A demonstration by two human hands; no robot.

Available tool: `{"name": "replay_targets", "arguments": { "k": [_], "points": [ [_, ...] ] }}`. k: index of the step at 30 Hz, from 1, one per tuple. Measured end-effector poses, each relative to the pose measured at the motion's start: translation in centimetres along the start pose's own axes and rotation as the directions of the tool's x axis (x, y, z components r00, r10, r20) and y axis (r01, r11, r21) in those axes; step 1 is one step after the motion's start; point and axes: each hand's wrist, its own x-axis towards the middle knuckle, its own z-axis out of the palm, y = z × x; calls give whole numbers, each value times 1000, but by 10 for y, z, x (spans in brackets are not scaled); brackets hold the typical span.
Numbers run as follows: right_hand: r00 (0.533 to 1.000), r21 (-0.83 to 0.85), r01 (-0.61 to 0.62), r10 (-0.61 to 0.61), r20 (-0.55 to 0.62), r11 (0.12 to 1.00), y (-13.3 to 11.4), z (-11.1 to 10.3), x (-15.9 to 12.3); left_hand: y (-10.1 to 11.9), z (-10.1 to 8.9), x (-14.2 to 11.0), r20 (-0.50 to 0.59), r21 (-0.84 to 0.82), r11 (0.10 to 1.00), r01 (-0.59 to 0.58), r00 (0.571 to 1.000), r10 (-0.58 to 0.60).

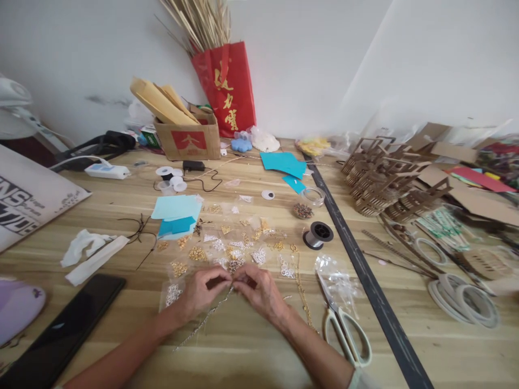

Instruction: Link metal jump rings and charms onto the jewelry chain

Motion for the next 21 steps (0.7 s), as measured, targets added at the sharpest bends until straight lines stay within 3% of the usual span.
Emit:
{"name": "replay_targets", "arguments": {
  "k": [10, 16, 21],
  "points": [
    [994, 215, -104, 94, 54, 971, -5, 1, -1, 12, -10, 4, 163, -352, 915, 196, 976, -146],
    [983, 315, -163, 127, 132, 935, -6, 1, 0, 10, -9, 5, 167, -481, 839, 255, 966, -197],
    [976, 292, -181, 134, 172, 939, -11, -3, -2, 12, -10, 7, 194, -529, 798, 288, 957, -217]
  ]
}}
